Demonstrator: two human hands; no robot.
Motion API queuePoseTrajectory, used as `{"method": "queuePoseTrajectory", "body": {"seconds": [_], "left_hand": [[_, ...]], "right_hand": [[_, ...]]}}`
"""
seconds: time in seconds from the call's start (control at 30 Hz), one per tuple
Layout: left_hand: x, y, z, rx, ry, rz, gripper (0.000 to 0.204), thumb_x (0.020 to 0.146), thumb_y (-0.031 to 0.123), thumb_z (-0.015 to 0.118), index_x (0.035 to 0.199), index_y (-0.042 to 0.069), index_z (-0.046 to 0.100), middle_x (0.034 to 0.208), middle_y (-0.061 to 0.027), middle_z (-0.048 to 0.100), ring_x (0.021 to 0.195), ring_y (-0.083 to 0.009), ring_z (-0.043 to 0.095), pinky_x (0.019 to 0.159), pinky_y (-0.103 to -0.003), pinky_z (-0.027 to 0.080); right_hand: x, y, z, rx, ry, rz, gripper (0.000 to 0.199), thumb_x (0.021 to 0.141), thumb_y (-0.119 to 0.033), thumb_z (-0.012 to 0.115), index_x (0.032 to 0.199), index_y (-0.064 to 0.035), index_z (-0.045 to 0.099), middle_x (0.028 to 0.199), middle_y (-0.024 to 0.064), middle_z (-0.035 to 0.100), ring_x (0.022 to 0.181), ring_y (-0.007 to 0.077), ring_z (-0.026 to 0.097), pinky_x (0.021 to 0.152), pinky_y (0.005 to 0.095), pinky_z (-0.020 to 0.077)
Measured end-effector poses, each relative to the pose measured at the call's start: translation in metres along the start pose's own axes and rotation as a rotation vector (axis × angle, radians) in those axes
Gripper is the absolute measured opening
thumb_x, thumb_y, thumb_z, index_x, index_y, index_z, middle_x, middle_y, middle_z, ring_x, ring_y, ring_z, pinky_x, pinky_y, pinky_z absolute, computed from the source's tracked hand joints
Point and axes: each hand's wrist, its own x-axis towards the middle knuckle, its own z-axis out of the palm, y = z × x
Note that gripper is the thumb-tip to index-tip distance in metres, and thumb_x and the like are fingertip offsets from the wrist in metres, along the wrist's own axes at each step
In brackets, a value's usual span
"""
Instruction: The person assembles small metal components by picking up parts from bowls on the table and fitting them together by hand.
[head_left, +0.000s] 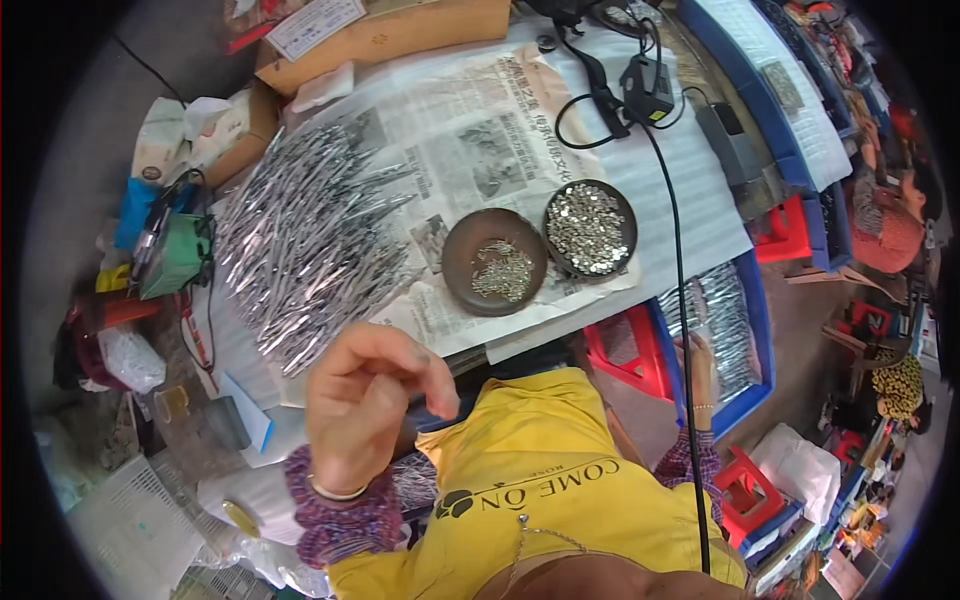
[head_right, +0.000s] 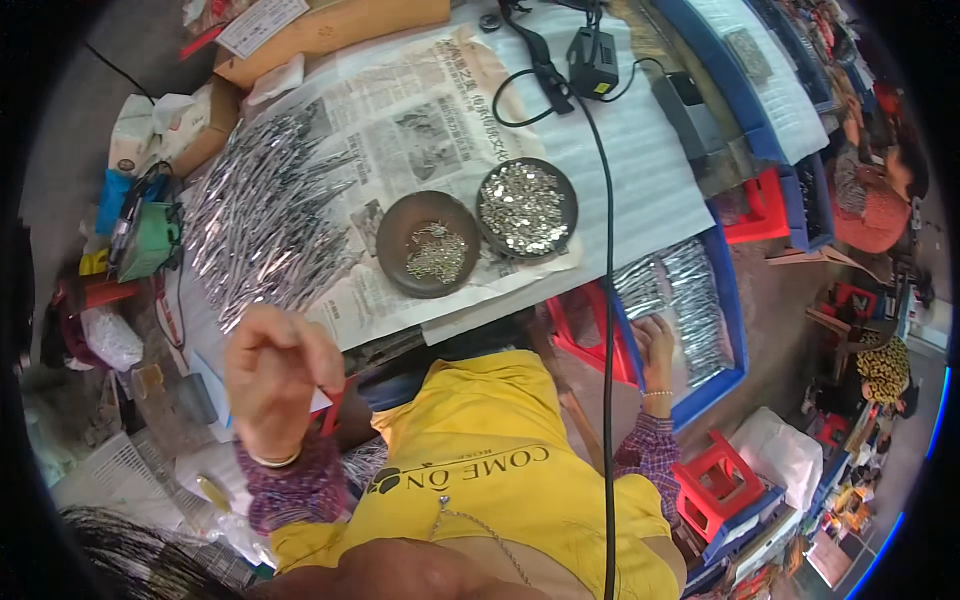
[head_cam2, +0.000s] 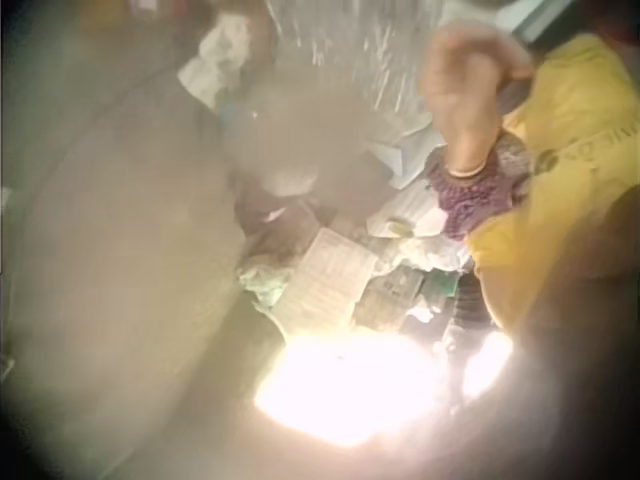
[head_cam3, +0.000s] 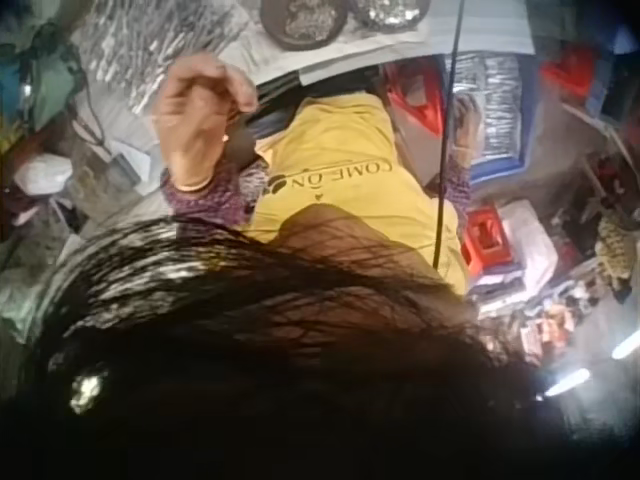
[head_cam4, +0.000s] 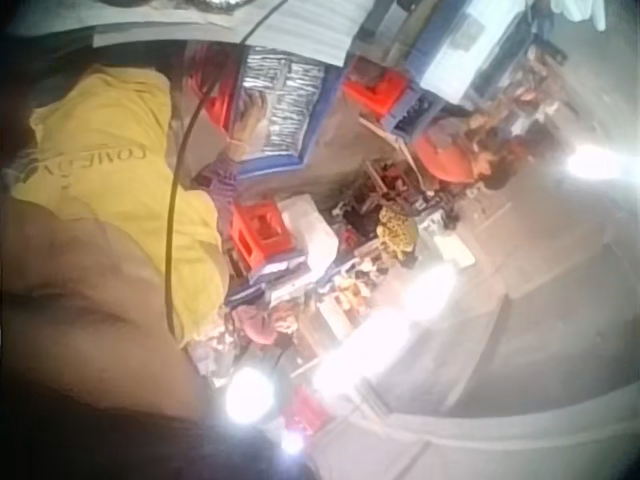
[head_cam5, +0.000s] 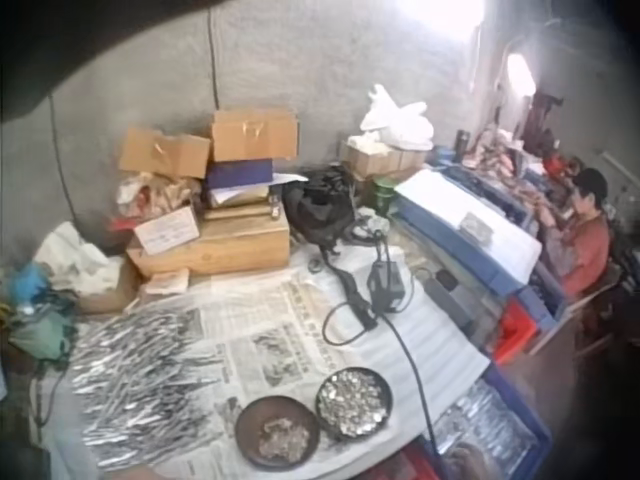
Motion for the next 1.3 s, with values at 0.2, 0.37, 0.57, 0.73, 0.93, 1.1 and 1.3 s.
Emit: {"method": "queuePoseTrajectory", "body": {"seconds": [0.2, 0.37, 0.57, 0.73, 0.93, 1.1, 1.3], "left_hand": [[0.027, 0.045, 0.055, 0.056, -0.466, -0.007, 0.024, 0.084, 0.010, 0.062, 0.101, -0.002, 0.049, 0.085, -0.0190, 0.060, 0.069, -0.0253, 0.059, 0.066, -0.034, 0.049], [0.035, 0.035, 0.059, -0.172, -0.685, -0.135, 0.028, 0.088, 0.019, 0.054, 0.108, 0.000, 0.050, 0.099, -0.0166, 0.057, 0.084, -0.0239, 0.056, 0.076, -0.033, 0.046], [0.028, 0.034, 0.077, -0.330, -0.771, -0.259, 0.037, 0.093, 0.029, 0.045, 0.117, 0.002, 0.050, 0.116, -0.0136, 0.054, 0.103, -0.0222, 0.053, 0.088, -0.033, 0.042], [0.037, -0.026, 0.115, -0.639, -1.156, -0.136, 0.041, 0.095, 0.031, 0.041, 0.128, 0.006, 0.047, 0.126, -0.0146, 0.051, 0.115, -0.0190, 0.048, 0.096, -0.032, 0.038], [0.004, -0.001, 0.050, -0.562, -1.096, -0.201, 0.045, 0.096, 0.034, 0.039, 0.133, 0.009, 0.040, 0.131, -0.0151, 0.046, 0.120, -0.0207, 0.045, 0.100, -0.033, 0.035], [-0.027, -0.010, 0.036, -0.590, -0.989, -0.288, 0.049, 0.096, 0.038, 0.036, 0.138, 0.012, 0.034, 0.136, -0.0157, 0.041, 0.124, -0.0223, 0.041, 0.103, -0.035, 0.033], [-0.036, 0.004, -0.020, 0.319, -0.656, 0.190, 0.032, 0.090, 0.023, 0.053, 0.110, -0.001, 0.059, 0.100, -0.0085, 0.063, 0.095, -0.0276, 0.058, 0.082, -0.037, 0.046]], "right_hand": [[0.009, 0.014, -0.008, 0.031, -0.097, -0.118, 0.043, 0.087, -0.006, 0.051, 0.125, 0.0053, 0.035, 0.091, 0.0148, 0.061, 0.079, 0.0216, 0.065, 0.062, 0.0254, 0.0541], [0.031, 0.023, -0.025, 0.033, -0.101, 0.019, 0.030, 0.088, -0.008, 0.051, 0.116, 0.0033, 0.049, 0.089, 0.0120, 0.062, 0.073, 0.0161, 0.064, 0.062, 0.0230, 0.0525], [0.020, 0.021, -0.040, -0.139, -0.032, 0.024, 0.027, 0.086, -0.029, 0.058, 0.104, -0.0092, 0.062, 0.092, 0.0002, 0.063, 0.082, 0.0110, 0.060, 0.067, 0.0202, 0.0475], [-0.005, -0.009, -0.028, -0.209, 0.088, -0.155, 0.035, 0.085, -0.030, 0.060, 0.112, -0.0069, 0.056, 0.097, 0.0040, 0.059, 0.088, 0.0139, 0.055, 0.074, 0.0253, 0.0447], [-0.047, -0.045, 0.055, -0.324, -0.025, -0.424, 0.019, 0.088, -0.014, 0.058, 0.103, -0.0037, 0.062, 0.084, 0.0013, 0.061, 0.067, 0.0051, 0.053, 0.059, 0.0175, 0.0451], [-0.110, -0.067, 0.129, -0.508, -0.438, -0.511, 0.016, 0.088, -0.009, 0.055, 0.100, 0.0003, 0.062, 0.082, 0.0012, 0.061, 0.068, 0.0072, 0.054, 0.061, 0.0194, 0.0439], [-0.144, -0.045, 0.188, -0.677, -0.825, -0.520, 0.012, 0.084, -0.002, 0.057, 0.094, 0.0026, 0.063, 0.080, 0.0028, 0.062, 0.069, 0.0074, 0.056, 0.061, 0.0198, 0.0450]]}}
